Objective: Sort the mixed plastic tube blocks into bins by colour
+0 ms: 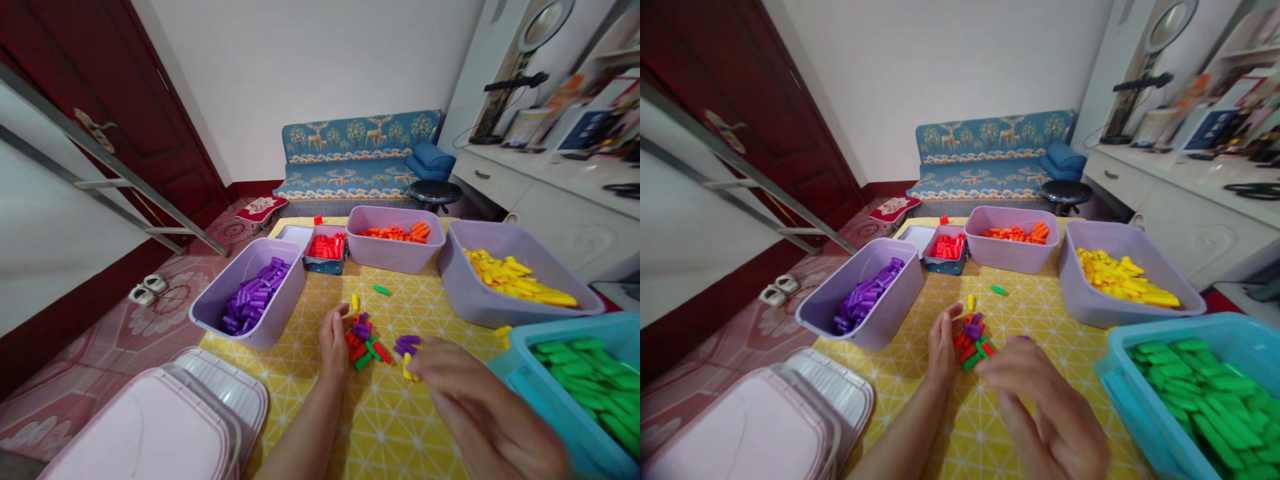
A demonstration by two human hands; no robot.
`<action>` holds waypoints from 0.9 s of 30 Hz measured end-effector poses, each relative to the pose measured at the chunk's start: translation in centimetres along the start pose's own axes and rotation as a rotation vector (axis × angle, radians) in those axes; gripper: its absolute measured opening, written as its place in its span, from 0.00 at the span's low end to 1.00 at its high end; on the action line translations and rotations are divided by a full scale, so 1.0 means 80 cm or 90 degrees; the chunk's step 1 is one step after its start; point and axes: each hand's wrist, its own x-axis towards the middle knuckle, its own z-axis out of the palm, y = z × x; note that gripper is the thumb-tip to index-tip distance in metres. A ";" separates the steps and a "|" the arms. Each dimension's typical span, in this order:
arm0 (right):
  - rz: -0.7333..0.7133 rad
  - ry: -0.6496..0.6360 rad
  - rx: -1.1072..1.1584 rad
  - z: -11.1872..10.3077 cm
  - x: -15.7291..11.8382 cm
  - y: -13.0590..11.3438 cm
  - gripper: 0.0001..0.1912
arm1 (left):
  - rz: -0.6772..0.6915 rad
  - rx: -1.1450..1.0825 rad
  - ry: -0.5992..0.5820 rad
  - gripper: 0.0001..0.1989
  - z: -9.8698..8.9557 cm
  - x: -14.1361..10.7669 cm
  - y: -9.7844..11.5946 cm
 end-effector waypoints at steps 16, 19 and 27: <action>0.072 -0.230 -0.350 0.068 -0.004 0.166 0.35 | 0.211 0.439 -0.420 0.42 -0.031 0.012 0.033; 0.046 -0.231 -0.304 0.074 0.014 0.170 0.30 | 0.203 0.393 -0.330 0.36 -0.015 0.014 0.016; 0.096 -0.119 -0.205 0.072 0.014 0.179 0.21 | 0.105 0.250 -0.202 0.18 0.018 0.042 -0.004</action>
